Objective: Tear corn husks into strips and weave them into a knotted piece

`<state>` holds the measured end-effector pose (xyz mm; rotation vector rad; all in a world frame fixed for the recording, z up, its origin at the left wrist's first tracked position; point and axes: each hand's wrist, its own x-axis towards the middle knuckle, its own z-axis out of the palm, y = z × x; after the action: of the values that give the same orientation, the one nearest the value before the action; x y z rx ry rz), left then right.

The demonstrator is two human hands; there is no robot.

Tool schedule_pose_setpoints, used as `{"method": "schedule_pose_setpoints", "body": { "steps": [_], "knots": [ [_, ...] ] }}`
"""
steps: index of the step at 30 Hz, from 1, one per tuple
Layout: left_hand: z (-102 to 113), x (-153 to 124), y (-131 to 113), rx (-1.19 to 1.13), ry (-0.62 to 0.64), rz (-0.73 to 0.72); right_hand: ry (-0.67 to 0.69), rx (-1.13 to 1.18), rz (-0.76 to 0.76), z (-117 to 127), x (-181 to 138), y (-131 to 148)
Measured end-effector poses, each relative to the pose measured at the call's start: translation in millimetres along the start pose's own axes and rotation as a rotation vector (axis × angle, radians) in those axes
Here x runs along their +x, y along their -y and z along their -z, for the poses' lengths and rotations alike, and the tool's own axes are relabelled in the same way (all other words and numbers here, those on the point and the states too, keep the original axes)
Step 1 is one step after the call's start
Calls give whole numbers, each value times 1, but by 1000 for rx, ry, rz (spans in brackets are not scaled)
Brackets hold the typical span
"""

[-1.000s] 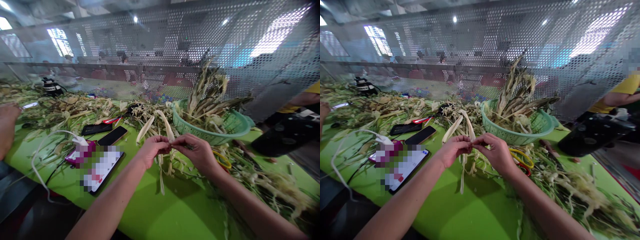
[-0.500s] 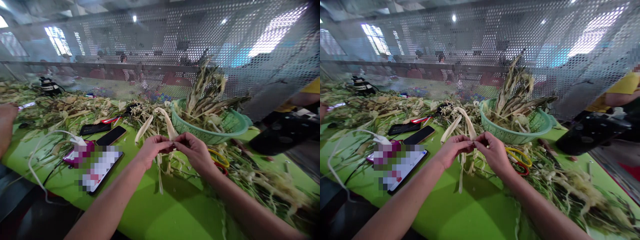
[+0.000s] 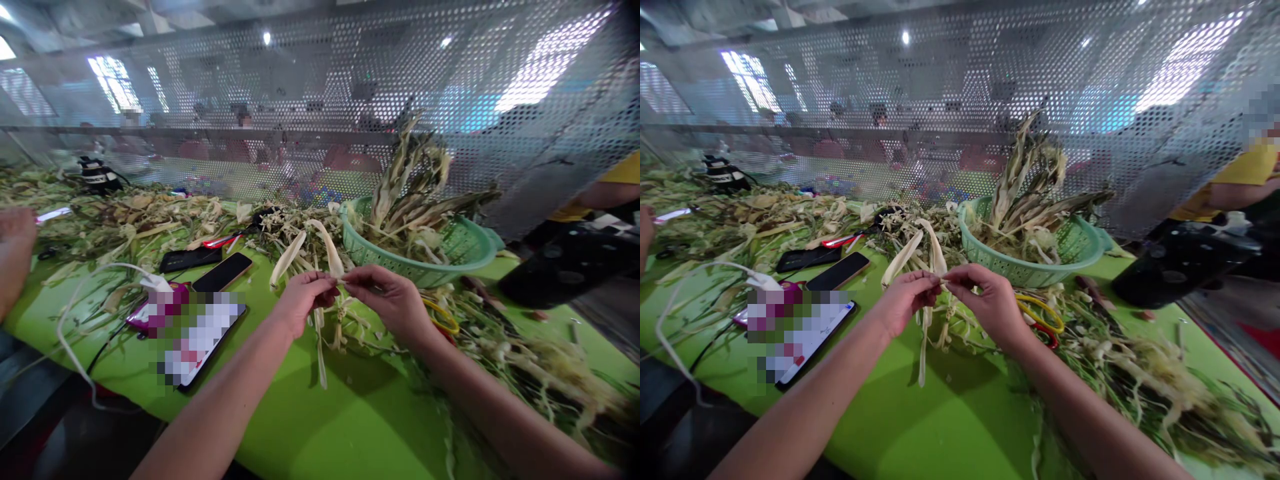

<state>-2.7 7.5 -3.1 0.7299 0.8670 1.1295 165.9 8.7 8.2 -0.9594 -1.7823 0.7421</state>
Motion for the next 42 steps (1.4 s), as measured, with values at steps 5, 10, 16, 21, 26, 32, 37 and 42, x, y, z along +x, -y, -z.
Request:
{"method": "schedule_pose_setpoints", "body": {
  "steps": [5,10,16,21,26,32,37,42],
  "knots": [
    [-4,-3,-2,-44,13,44,8,-202,124,1,-2,0],
    [-3,-2,2,-104,57,54,23,-273,160,2,-2,2],
    [-2,0,8,-74,83,0,1,-258,78,1,0,-3],
    [-5,-2,8,-63,43,-14,16,-161,-32,-1,-1,-9],
    [-6,-4,7,89,51,-122,22,-49,-117,-3,-1,-10],
    [-8,-8,5,197,99,-205,-20,41,-169,-6,-3,-6],
    [-9,-7,5,187,70,-171,-7,95,-183,-4,0,-5],
    [-4,-1,8,83,22,-115,20,177,-151,-2,3,-3]
  ]
}}
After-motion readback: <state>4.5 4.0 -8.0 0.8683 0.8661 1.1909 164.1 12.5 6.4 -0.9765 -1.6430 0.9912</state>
